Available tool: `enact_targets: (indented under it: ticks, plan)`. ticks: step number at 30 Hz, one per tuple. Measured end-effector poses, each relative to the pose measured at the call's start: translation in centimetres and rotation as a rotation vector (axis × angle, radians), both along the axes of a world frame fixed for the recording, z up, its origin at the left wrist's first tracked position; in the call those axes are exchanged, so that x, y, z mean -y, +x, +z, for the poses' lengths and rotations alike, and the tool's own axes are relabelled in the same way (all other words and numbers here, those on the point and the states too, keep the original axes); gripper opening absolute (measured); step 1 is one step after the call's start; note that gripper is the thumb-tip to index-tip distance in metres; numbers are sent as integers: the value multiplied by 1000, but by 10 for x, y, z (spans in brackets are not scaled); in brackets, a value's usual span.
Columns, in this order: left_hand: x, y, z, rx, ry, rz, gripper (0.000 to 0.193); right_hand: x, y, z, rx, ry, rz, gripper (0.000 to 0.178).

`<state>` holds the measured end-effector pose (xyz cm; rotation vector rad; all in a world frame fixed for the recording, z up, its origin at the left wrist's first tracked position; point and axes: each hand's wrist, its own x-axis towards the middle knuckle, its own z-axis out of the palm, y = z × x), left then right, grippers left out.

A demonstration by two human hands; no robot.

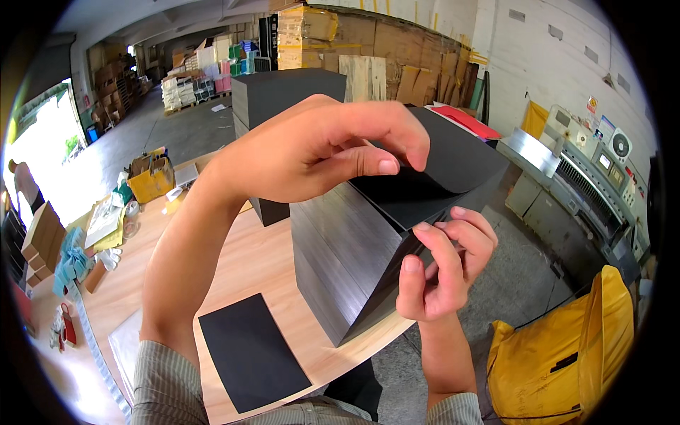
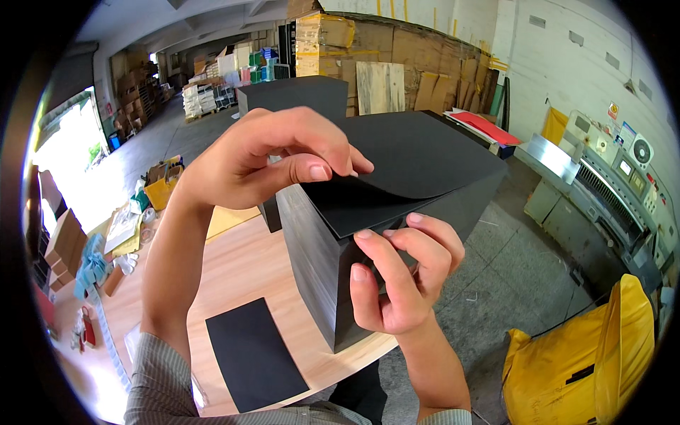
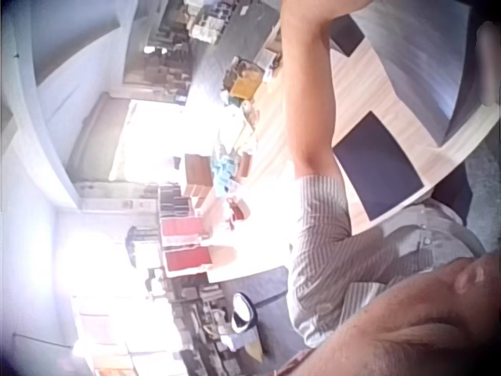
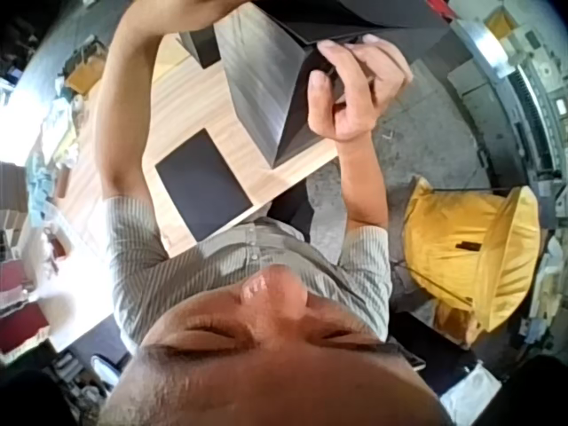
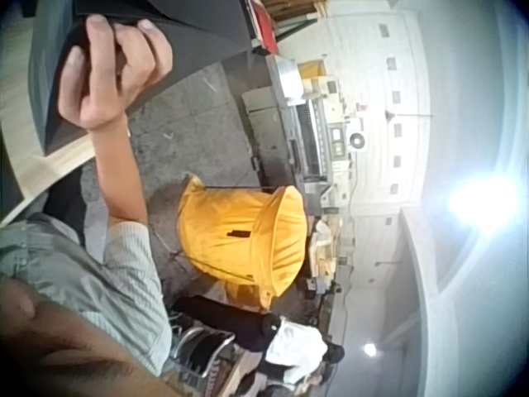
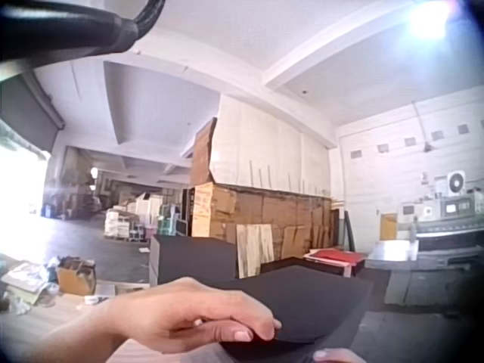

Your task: The person repeatedly picks up a single black sheet of paper from a stack on a wooden table and places it on top of a larger stack. The person aligns the edges of the paper with the stack before placing it down. This action is repeated multiple times throughout the video.

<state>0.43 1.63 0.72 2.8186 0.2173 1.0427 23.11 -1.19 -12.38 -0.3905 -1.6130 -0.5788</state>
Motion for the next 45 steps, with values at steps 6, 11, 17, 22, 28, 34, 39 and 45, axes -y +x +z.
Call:
enact_targets:
  ticks: [6,11,17,22,28,34,39,45]
  plan:
    - [-4,5,-6,139,11,-77,22,2,2,1,-6,-11,-2,25]
    - [6,2,-4,48,-117,-11,31,1,0,1,-20,-16,15,25]
    - [-2,-2,3,-23,-211,36,35,0,0,1,-20,-9,25,24]
    - [1,-1,8,-41,-334,54,30,0,2,3,21,15,10,27]
    - [5,-1,2,67,-298,28,16,0,0,2,-18,-3,36,25]
    - [3,7,-4,210,-298,-80,9,1,-1,3,-18,-13,27,25]
    - [-1,-1,0,22,-116,-56,9,1,-2,3,-23,-10,34,25]
    - [-2,0,3,-45,-205,-16,27,1,-1,3,-27,-15,24,25]
